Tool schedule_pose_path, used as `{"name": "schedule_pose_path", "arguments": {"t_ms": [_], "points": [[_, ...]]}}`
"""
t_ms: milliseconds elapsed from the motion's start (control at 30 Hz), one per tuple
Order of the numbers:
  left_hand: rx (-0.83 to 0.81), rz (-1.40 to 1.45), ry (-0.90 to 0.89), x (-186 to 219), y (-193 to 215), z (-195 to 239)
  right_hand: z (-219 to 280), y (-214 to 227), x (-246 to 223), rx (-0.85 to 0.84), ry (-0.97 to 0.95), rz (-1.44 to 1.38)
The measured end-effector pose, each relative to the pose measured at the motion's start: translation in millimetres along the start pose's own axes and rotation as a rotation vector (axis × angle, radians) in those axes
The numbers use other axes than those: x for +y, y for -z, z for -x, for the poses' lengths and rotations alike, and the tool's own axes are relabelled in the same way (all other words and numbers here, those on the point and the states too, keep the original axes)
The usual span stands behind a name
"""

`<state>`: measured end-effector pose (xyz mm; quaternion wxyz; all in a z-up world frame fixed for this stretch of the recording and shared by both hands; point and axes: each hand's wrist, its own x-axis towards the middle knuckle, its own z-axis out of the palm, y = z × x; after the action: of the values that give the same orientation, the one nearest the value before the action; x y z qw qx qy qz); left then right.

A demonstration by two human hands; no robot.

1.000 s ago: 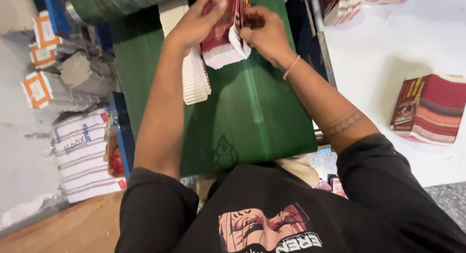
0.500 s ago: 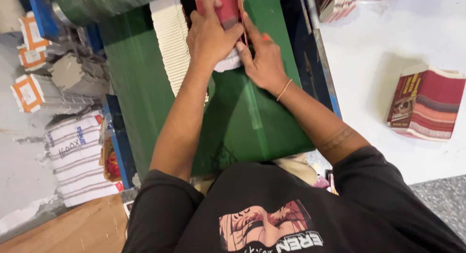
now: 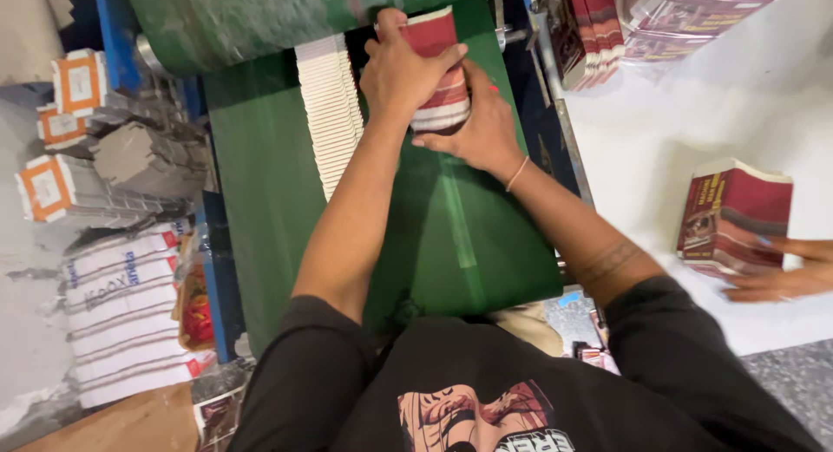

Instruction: The person gathers stacks of folded boxes from a conveyor belt, wraps rubber bands around them by hand, and sets them aside.

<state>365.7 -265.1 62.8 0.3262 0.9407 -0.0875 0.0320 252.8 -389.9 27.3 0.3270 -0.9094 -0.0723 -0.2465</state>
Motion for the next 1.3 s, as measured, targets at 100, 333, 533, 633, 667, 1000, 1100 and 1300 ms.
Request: {"name": "schedule_pose_path", "arguments": {"t_ms": [100, 333, 533, 633, 667, 1000, 1100, 1300], "points": [[0.025, 0.017, 0.006, 1, -7, -4, -11, -1, -8, -0.025, -0.182, 0.05], [-0.2, 0.193, 0.035, -42, -26, -27, -46, 10, -17, -0.323, -0.42, 0.248], [-0.453, 0.543, 0.204, -27, 0, -16, -74, -8, -31, -0.318, -0.502, 0.413], [-0.551, 0.176, -0.082, -28, 42, 39, -43, 24, -34, -0.462, -0.407, 0.454], [-0.45, -0.078, -0.265, -29, 54, 62, -26, 41, -38, -0.509, -0.317, 0.467], [-0.411, 0.135, -0.709, -43, 55, 175, 59, 104, -137, -0.548, -0.022, 0.329], [-0.358, 0.417, -0.824, -60, 55, 176, 64, 112, -136, -0.721, -0.153, 0.381], [-0.448, 1.168, 0.198, -96, 53, 223, 139, 119, -108, -0.735, -0.215, -0.62]]}}
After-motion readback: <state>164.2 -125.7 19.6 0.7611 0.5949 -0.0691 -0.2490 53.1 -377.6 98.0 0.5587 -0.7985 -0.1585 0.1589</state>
